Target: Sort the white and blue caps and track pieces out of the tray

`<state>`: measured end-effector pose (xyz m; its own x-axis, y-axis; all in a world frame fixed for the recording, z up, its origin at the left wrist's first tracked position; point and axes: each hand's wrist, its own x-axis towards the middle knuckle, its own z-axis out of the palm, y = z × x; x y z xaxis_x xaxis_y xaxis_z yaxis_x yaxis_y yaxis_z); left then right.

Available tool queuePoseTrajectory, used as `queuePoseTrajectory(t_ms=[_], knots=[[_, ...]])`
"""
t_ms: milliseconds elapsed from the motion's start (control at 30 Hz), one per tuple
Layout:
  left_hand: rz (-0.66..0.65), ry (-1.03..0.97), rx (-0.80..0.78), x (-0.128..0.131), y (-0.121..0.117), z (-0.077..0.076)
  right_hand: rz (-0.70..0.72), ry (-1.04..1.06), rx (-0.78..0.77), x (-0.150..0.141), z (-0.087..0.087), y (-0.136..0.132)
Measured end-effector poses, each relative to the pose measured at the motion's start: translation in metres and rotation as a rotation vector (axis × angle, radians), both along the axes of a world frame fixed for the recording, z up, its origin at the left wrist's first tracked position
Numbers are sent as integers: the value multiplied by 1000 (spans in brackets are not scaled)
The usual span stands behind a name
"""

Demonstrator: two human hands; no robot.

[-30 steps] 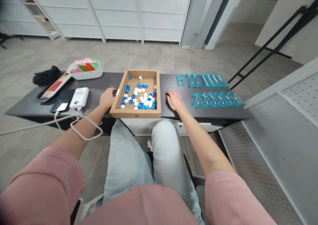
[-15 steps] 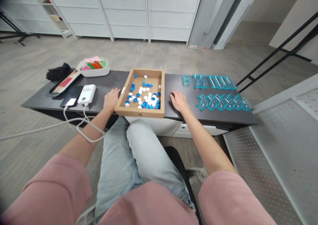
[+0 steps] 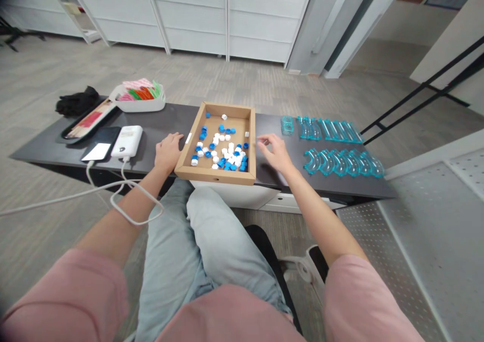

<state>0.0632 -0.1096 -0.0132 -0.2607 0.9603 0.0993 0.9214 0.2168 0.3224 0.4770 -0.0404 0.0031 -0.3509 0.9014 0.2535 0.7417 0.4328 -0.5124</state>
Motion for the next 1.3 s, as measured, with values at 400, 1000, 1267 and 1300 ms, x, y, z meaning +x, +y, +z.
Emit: queuePoseTrajectory(t_ms=[400,1000,1267,1300], knots=[[29,-18,-10,4,-2,8,426,-612,-57,-117,45,32],[18,-14,-29,-7,0,2,213,368,203,-18,-13,119],[34,12,-62,-8,-1,2,10,452,-67,6,-57,138],[36,16,-60,-7,-1,2,26,414,-87,6,-57,136]])
